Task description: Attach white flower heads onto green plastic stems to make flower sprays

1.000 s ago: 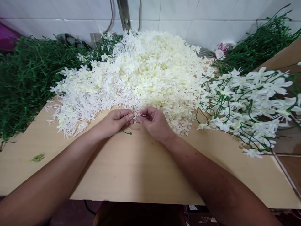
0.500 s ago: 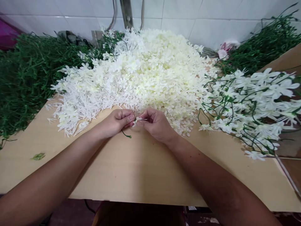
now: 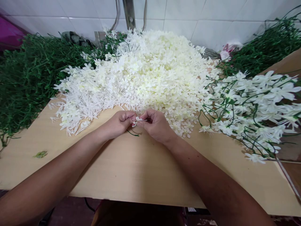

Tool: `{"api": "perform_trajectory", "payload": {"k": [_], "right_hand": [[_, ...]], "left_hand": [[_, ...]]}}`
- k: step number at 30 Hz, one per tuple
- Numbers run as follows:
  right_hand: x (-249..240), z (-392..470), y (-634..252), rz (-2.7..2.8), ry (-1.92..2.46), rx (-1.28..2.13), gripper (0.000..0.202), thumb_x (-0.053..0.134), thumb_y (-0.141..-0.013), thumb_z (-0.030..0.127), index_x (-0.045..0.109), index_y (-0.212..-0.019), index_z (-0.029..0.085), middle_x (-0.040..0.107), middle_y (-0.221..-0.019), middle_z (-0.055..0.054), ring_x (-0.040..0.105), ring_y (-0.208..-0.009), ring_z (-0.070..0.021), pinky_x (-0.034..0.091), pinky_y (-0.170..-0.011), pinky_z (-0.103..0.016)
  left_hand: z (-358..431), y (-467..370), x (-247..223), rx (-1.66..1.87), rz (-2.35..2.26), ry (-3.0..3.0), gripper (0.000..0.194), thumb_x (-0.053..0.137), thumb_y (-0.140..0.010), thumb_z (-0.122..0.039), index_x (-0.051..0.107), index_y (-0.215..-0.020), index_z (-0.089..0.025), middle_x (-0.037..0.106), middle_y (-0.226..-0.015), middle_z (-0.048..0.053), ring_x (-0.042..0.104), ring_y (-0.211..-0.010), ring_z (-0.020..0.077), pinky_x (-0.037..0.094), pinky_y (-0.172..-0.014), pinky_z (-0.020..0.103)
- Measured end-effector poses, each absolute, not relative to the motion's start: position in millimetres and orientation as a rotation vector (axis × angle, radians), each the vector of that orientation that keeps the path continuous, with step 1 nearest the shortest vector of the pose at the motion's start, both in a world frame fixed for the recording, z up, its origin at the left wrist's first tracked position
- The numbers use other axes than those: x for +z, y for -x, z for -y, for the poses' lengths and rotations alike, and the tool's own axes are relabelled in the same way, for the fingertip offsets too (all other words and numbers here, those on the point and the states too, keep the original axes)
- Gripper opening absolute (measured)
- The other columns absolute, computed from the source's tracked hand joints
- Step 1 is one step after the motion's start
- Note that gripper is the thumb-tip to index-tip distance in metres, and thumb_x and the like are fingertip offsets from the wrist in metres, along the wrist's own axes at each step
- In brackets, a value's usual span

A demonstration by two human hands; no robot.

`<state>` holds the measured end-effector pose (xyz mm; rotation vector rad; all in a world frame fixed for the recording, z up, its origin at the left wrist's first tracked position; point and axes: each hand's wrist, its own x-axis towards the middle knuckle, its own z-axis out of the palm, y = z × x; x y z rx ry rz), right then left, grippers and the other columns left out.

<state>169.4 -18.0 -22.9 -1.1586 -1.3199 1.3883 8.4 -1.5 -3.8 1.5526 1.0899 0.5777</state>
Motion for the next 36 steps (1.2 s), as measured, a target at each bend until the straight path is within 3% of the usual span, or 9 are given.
{"api": "perform_trajectory", "payload": {"k": [3,8,14,24,36], "right_hand": [[-18.9,18.0,-168.2,1.232,1.103,1.464,0.037,0.089,-0.052,0.036,0.059,-0.066,0.019,0.063,-0.068,0.003,0.063,-0.067,-0.0126,0.056,-0.071,-0.030],[-14.5,20.1,-171.8,1.160,0.972,1.621,0.034,0.085,-0.061,0.040,0.063,-0.075,0.019,0.067,-0.073,0.001,0.067,-0.072,-0.0135,0.060,-0.075,-0.032],[-17.4,18.9,-176.5,1.063,0.903,1.703,0.027,0.084,-0.064,0.034,0.067,-0.078,0.018,0.070,-0.069,0.002,0.067,-0.068,-0.0115,0.059,-0.071,-0.029],[-14.4,15.0,-173.7,0.974,1.031,1.730,0.031,0.088,-0.055,0.033,0.063,-0.062,0.016,0.070,-0.062,0.001,0.066,-0.061,-0.0118,0.060,-0.066,-0.030],[-14.7,16.0,-170.8,1.027,1.111,1.656,0.030,0.091,-0.045,0.028,0.065,-0.056,0.018,0.071,-0.062,0.001,0.070,-0.067,-0.0149,0.061,-0.076,-0.034]], "left_hand": [[0.3,-8.1,-5.6,0.653,-1.053,-1.541,0.036,0.059,-0.083,-0.036,0.043,-0.057,-0.017,0.039,-0.052,-0.005,0.035,-0.052,0.0076,0.030,-0.052,0.022],[-2.7,-5.7,-6.6,0.732,-0.947,-1.505,0.043,0.061,-0.078,-0.054,0.048,-0.060,-0.017,0.048,-0.057,-0.003,0.042,-0.056,0.0087,0.038,-0.058,0.023],[-3.3,-4.3,-7.9,0.746,-0.879,-1.504,0.038,0.060,-0.081,-0.048,0.052,-0.062,-0.016,0.051,-0.060,-0.003,0.049,-0.061,0.0092,0.043,-0.066,0.023],[-2.9,-3.7,-9.9,0.771,-0.893,-1.594,0.031,0.054,-0.086,-0.039,0.054,-0.065,-0.016,0.057,-0.065,0.000,0.054,-0.066,0.0111,0.046,-0.071,0.024],[-1.6,-5.9,-12.6,0.753,-0.885,-1.653,0.031,0.051,-0.086,-0.039,0.048,-0.064,-0.017,0.053,-0.062,-0.001,0.050,-0.061,0.0111,0.043,-0.065,0.024]]}}
